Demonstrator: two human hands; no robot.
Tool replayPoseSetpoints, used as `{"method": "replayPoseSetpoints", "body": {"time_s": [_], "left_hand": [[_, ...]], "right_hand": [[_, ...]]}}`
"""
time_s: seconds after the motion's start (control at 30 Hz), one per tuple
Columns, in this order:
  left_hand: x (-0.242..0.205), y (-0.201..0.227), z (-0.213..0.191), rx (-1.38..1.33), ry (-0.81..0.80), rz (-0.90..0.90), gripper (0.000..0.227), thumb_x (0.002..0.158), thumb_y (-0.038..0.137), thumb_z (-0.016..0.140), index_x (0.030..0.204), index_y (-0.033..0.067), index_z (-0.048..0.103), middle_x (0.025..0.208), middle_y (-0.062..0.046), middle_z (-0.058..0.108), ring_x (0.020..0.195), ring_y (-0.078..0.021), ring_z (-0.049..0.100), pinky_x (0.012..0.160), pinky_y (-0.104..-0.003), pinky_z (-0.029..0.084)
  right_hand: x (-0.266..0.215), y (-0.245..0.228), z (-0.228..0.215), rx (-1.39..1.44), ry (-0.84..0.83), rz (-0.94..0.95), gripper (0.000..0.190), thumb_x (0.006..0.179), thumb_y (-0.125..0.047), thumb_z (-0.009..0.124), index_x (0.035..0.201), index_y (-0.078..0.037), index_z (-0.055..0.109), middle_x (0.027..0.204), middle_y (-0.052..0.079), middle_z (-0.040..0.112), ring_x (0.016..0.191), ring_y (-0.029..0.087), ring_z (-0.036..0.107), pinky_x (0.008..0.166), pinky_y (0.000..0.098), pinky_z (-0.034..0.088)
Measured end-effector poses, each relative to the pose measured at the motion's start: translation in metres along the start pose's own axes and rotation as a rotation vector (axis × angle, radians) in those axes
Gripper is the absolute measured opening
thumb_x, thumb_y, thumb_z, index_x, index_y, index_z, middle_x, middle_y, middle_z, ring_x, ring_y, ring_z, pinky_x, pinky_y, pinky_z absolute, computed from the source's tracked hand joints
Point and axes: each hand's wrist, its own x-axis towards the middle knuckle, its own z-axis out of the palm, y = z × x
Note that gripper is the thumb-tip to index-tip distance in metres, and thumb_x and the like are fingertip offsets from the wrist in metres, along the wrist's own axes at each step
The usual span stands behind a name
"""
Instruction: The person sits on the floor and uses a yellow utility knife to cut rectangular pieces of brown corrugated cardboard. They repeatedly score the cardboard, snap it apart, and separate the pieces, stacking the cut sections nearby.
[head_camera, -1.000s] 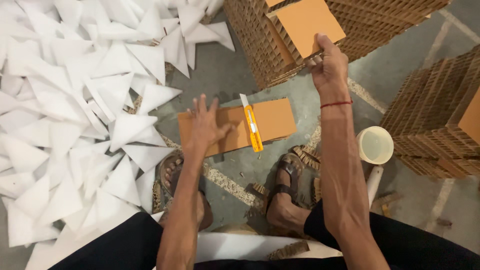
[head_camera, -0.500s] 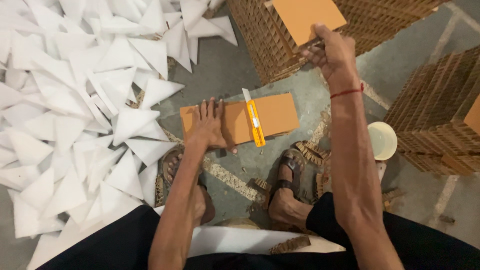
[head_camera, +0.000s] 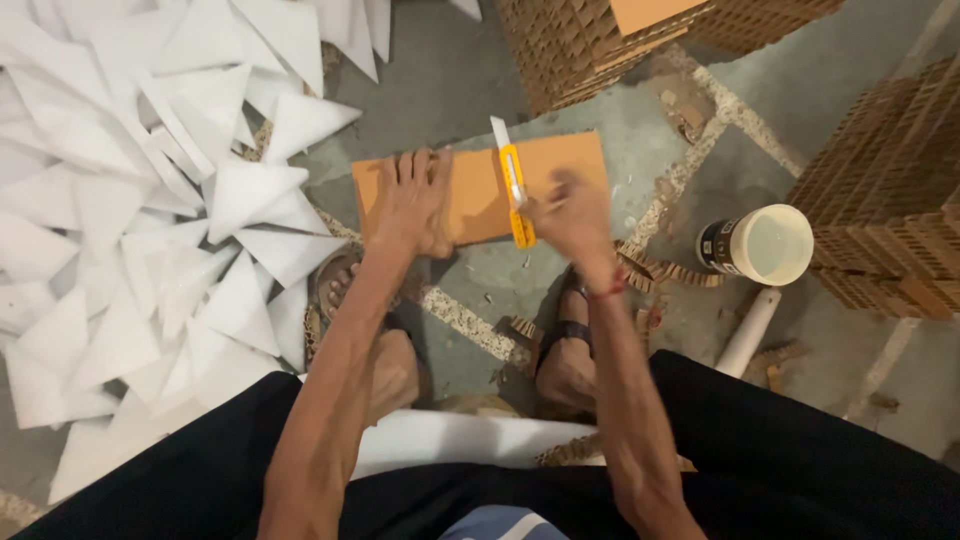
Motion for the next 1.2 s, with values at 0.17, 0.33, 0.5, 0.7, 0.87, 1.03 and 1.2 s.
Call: {"method": "replayPoseSetpoints", "body": {"time_s": [0.17, 0.33, 0.5, 0.7, 0.87, 1.03, 1.2], "left_hand": [[0.012, -0.007, -0.007, -0.042, -0.043, 0.031, 0.147, 0.038, 0.048, 0.095, 0.159, 0.0046, 0.024, 0.128, -0.018, 0.049, 0.122, -0.0375, 0.045, 0.112, -0.055, 0.025], [0.016, -0.011, -0.004, -0.019, -0.032, 0.055, 0.148, 0.038, 0.051, 0.094, 0.159, 0.0044, 0.024, 0.127, -0.019, 0.049, 0.120, -0.0376, 0.044, 0.110, -0.054, 0.026], [0.015, -0.013, 0.005, -0.031, 0.037, 0.074, 0.146, 0.036, 0.048, 0.094, 0.157, 0.0052, 0.024, 0.130, -0.021, 0.047, 0.123, -0.0378, 0.042, 0.109, -0.054, 0.024], [0.014, -0.011, 0.000, -0.060, -0.056, 0.058, 0.147, 0.038, 0.048, 0.095, 0.158, 0.0047, 0.023, 0.137, -0.020, 0.044, 0.129, -0.0379, 0.040, 0.114, -0.054, 0.022], [0.015, -0.011, -0.009, -0.101, -0.060, 0.090, 0.153, 0.037, 0.057, 0.096, 0.158, 0.0027, 0.018, 0.149, -0.025, 0.035, 0.138, -0.0435, 0.032, 0.118, -0.064, 0.013], [0.000, -0.018, -0.024, 0.115, -0.116, 0.087, 0.177, 0.021, 0.075, 0.096, 0.160, 0.0107, 0.009, 0.160, -0.032, 0.020, 0.148, -0.0517, 0.020, 0.110, -0.072, 0.012], [-0.015, -0.029, -0.046, 0.094, -0.228, 0.029, 0.157, 0.044, 0.057, 0.095, 0.167, 0.0132, 0.007, 0.150, -0.028, 0.035, 0.144, -0.0465, 0.031, 0.119, -0.071, 0.016]], "right_hand": [[-0.017, 0.025, 0.043, -0.143, 0.055, -0.152, 0.042, 0.078, -0.020, 0.080, 0.114, 0.000, 0.070, 0.092, 0.024, 0.074, 0.086, 0.040, 0.072, 0.080, 0.0437, 0.057], [-0.004, 0.097, 0.021, -0.088, 0.027, -0.014, 0.036, 0.075, -0.014, 0.065, 0.108, -0.001, 0.073, 0.094, 0.028, 0.073, 0.094, 0.041, 0.074, 0.082, 0.0429, 0.058], [-0.013, 0.131, -0.009, 0.232, 0.153, 0.343, 0.030, 0.084, -0.012, 0.059, 0.109, 0.001, 0.069, 0.077, 0.014, 0.070, 0.070, 0.025, 0.067, 0.062, 0.0395, 0.051], [-0.028, 0.110, -0.004, 0.488, 0.266, 0.430, 0.037, 0.087, -0.031, 0.082, 0.099, 0.002, 0.071, 0.072, 0.001, 0.062, 0.055, 0.008, 0.053, 0.048, 0.0255, 0.041], [-0.034, 0.108, 0.017, 0.545, 0.434, 0.342, 0.034, 0.104, -0.032, 0.062, 0.108, 0.000, 0.074, 0.073, 0.002, 0.057, 0.059, 0.009, 0.051, 0.052, 0.0276, 0.039], [-0.023, 0.121, 0.019, 0.418, 0.338, 0.101, 0.036, 0.104, -0.027, 0.061, 0.125, 0.001, 0.071, 0.098, 0.002, 0.071, 0.086, 0.011, 0.062, 0.077, 0.0291, 0.051], [-0.016, 0.126, 0.015, 0.429, 0.315, 0.051, 0.032, 0.104, -0.025, 0.065, 0.123, 0.000, 0.072, 0.107, 0.004, 0.075, 0.100, 0.013, 0.067, 0.089, 0.0313, 0.053]]}}
